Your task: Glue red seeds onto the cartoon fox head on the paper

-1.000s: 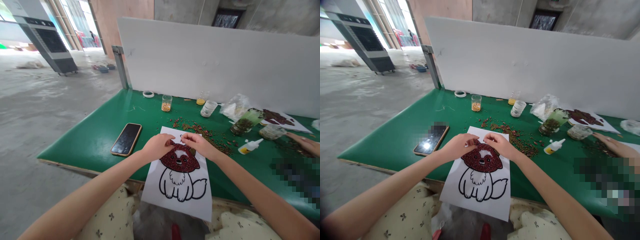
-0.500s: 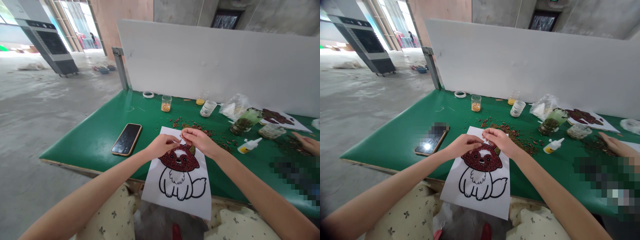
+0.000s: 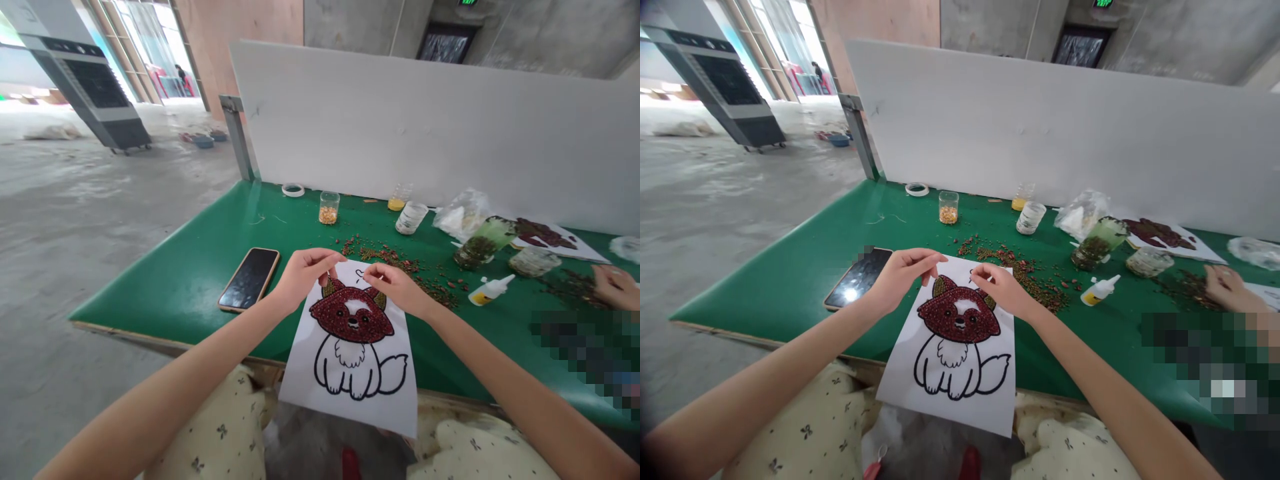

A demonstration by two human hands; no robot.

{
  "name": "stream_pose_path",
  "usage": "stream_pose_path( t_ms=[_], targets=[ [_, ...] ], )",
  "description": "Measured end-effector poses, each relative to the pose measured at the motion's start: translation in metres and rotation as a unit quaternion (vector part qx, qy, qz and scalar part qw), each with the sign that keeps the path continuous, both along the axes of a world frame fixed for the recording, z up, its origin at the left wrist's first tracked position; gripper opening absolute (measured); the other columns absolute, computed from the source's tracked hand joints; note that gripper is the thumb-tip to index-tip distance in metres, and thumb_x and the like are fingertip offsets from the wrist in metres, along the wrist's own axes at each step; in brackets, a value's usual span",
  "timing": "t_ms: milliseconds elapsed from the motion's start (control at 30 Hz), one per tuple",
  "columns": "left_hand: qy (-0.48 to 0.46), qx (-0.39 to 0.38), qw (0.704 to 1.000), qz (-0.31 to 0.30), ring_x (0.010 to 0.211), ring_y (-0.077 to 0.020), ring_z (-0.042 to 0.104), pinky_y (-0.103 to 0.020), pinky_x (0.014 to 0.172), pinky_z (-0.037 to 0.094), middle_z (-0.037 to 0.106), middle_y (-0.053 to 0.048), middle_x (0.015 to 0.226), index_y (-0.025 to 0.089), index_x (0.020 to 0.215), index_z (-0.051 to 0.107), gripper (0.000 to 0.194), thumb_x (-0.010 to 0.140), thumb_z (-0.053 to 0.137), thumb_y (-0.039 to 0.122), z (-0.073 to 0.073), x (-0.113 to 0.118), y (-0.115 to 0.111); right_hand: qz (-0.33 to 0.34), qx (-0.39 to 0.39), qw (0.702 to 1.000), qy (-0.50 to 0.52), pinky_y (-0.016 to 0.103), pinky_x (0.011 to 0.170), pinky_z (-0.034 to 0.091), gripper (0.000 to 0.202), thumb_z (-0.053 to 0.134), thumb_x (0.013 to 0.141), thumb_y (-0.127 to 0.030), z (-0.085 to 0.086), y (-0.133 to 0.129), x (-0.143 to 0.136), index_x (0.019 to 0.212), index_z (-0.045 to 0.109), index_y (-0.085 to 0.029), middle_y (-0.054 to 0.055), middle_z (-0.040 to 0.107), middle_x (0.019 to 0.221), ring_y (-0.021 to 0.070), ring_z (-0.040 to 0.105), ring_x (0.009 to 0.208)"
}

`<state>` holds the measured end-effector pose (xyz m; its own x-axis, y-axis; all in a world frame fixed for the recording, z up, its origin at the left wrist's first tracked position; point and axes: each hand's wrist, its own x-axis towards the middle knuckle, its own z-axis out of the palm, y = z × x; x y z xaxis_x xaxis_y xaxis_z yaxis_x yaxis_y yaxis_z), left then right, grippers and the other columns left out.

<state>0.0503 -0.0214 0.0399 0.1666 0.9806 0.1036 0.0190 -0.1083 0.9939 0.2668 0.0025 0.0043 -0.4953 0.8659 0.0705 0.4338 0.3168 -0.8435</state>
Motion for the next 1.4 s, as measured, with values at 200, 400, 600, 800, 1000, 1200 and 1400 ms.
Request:
stream_pose_path(
  t_ms=[200, 400, 600, 800, 1000, 1200, 1400],
  targets=[
    [-0.04, 0.031, 0.998, 0.049, 0.045, -0.0047, 0.04, -0.019, 0.043, 0.03, 0.055, 0.001, 0.054, 0.015, 0.078, 0.07, 0.02, 0.077, 0.065, 0.034, 0.003, -0.003, -0.001, 0.036, 0.193, 0.961, -0.197, 0.029, 0.074, 0.039, 0.014, 0.044, 0.09, -0.024, -0.006, -0.019, -0.003, 0.08, 0.052, -0.019, 0.004, 0.057, 0.084, 0.0176, 0.049, 0.084],
    [-0.042, 0.03, 0.997, 0.056, 0.045, -0.0044, 0.039, -0.019, 0.043, 0.03, 0.054, 0.002, 0.053, 0.015, 0.074, 0.069, 0.021, 0.072, 0.07, 0.036, 0.001, -0.004, 0.0, 0.085, 0.286, 0.901, -0.314, 0.031, 0.074, 0.039, 0.011, 0.043, 0.09, -0.018, -0.008, -0.027, -0.016, 0.082, 0.051, -0.018, 0.006, 0.057, 0.086, 0.0191, 0.05, 0.084],
    [-0.038, 0.004, 0.998, 0.048, 0.045, -0.0044, 0.04, -0.019, 0.043, 0.029, 0.052, 0.003, 0.053, 0.014, 0.076, 0.067, 0.024, 0.073, 0.068, 0.037, 0.001, -0.005, 0.0, 0.109, 0.296, 0.887, -0.338, 0.032, 0.076, 0.04, 0.011, 0.044, 0.09, -0.018, -0.012, -0.024, -0.023, 0.084, 0.053, -0.017, 0.007, 0.057, 0.086, 0.0196, 0.051, 0.085],
    [-0.035, -0.025, 0.998, 0.034, 0.048, -0.0044, 0.042, -0.018, 0.044, 0.032, 0.052, 0.002, 0.058, 0.013, 0.075, 0.066, 0.019, 0.073, 0.068, 0.032, 0.004, -0.004, -0.001, 0.12, 0.297, 0.884, -0.341, 0.032, 0.078, 0.041, 0.01, 0.046, 0.089, -0.019, -0.01, -0.025, -0.025, 0.083, 0.054, -0.017, 0.007, 0.058, 0.087, 0.02, 0.051, 0.087],
    [-0.017, -0.039, 0.999, 0.025, 0.048, -0.0052, 0.043, -0.019, 0.045, 0.034, 0.053, 0.002, 0.058, 0.013, 0.075, 0.066, 0.016, 0.074, 0.067, 0.029, 0.005, -0.002, -0.003, 0.123, 0.303, 0.885, -0.332, 0.032, 0.075, 0.04, 0.008, 0.049, 0.087, -0.018, -0.008, -0.025, -0.024, 0.081, 0.054, -0.017, 0.006, 0.057, 0.084, 0.0202, 0.051, 0.084],
    [-0.019, -0.03, 0.999, 0.009, 0.049, -0.0055, 0.044, -0.018, 0.045, 0.035, 0.054, 0.001, 0.059, 0.014, 0.076, 0.066, 0.018, 0.075, 0.066, 0.031, 0.001, -0.003, -0.002, 0.132, 0.3, 0.89, -0.317, 0.032, 0.075, 0.04, 0.007, 0.05, 0.085, -0.015, -0.005, -0.022, -0.018, 0.08, 0.053, -0.018, 0.006, 0.057, 0.083, 0.0198, 0.05, 0.083],
    [-0.015, -0.021, 1.0, -0.003, 0.05, -0.0054, 0.044, -0.018, 0.045, 0.035, 0.055, 0.001, 0.059, 0.014, 0.077, 0.067, 0.02, 0.075, 0.066, 0.034, -0.003, -0.004, 0.0, 0.138, 0.296, 0.892, -0.312, 0.032, 0.074, 0.039, 0.008, 0.048, 0.085, -0.014, -0.004, -0.021, -0.017, 0.08, 0.053, -0.019, 0.005, 0.056, 0.082, 0.0196, 0.049, 0.082]
  ],
)
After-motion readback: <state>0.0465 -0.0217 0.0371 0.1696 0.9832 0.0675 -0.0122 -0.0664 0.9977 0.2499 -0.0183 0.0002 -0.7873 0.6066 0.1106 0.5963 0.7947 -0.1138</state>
